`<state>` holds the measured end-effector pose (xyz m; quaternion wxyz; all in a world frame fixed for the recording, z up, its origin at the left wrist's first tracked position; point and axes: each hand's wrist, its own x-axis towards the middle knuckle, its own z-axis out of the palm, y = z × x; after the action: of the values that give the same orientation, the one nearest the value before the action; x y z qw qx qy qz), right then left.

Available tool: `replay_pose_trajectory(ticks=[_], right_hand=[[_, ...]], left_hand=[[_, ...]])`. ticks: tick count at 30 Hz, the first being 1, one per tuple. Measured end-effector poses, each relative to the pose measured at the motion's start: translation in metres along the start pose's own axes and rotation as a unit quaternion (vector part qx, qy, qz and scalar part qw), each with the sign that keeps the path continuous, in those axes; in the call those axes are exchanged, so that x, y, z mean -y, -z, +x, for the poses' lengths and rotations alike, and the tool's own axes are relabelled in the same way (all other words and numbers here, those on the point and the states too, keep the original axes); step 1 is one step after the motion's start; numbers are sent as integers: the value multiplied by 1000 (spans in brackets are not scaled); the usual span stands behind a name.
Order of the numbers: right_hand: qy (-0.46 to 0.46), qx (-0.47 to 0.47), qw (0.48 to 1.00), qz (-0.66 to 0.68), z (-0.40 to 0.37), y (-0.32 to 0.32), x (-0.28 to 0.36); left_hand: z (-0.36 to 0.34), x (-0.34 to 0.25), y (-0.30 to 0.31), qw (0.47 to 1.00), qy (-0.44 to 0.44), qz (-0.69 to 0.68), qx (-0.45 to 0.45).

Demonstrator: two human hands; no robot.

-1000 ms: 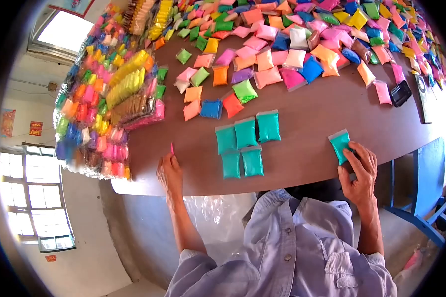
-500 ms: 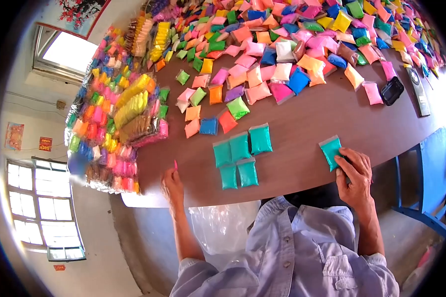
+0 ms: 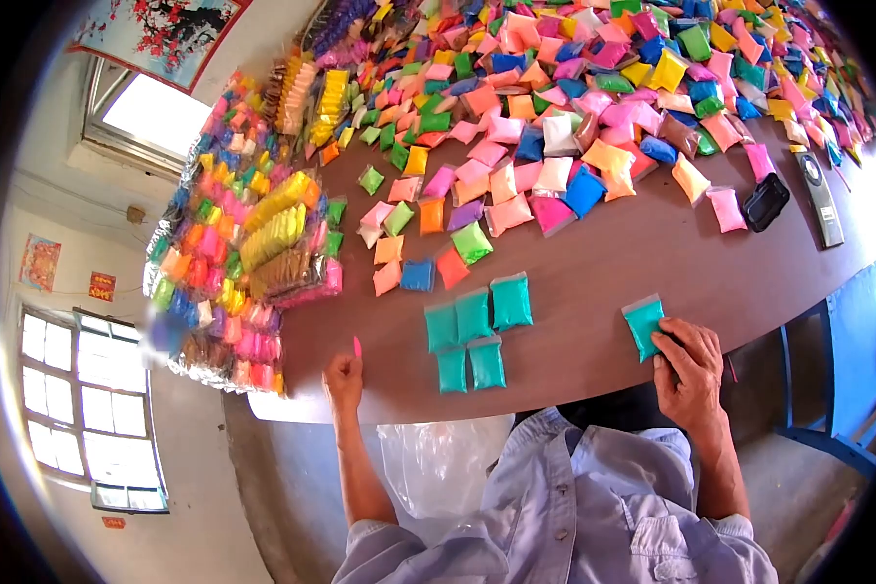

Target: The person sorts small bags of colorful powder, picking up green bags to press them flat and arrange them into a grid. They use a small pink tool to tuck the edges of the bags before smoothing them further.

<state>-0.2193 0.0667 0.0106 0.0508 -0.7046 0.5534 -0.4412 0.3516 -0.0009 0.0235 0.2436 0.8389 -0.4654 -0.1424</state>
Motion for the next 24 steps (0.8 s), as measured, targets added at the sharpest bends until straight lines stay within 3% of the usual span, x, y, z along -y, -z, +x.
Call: replay_pose_trajectory(ticks=[3,5,6,8,9,13,15,16,17,19,24], right_hand=[[3,-4,1000,1,1,1,1],[3,-4,1000,-5,2,2,2],[2,-4,1000,-7,1,1,2],[-1,1,1000,-13,2,1,0],[5,5,1000,-15,2,2,-1],[13,18,1000,-20,2,0,-4],[2,20,999,-32,-1,-1,-6],[11,16,1000,-23,0,0,-6],[22,10,1000,-14,1,0,-6],[11,11,1000,-20,-2,0,-7],[5,-12,1000,4,-9,-4,-12]], left_hand=[[-4,1,-2,1000,-19,19,-9],[0,17,-9,939,-276,155,-137],[-2,9,-9,939,-278,154,-132],[-20,-40,0,974,-190,-106,-69],[-43,-93,9,983,-144,-101,-58],[-106,-187,-20,950,-236,-202,21],[-148,-226,-58,936,-213,-234,153],[-166,-243,-82,922,-285,-198,174],[-181,-258,-104,900,-357,-161,191],[-203,-275,-144,867,-419,-187,196],[-207,-289,-175,858,-434,-160,223]])
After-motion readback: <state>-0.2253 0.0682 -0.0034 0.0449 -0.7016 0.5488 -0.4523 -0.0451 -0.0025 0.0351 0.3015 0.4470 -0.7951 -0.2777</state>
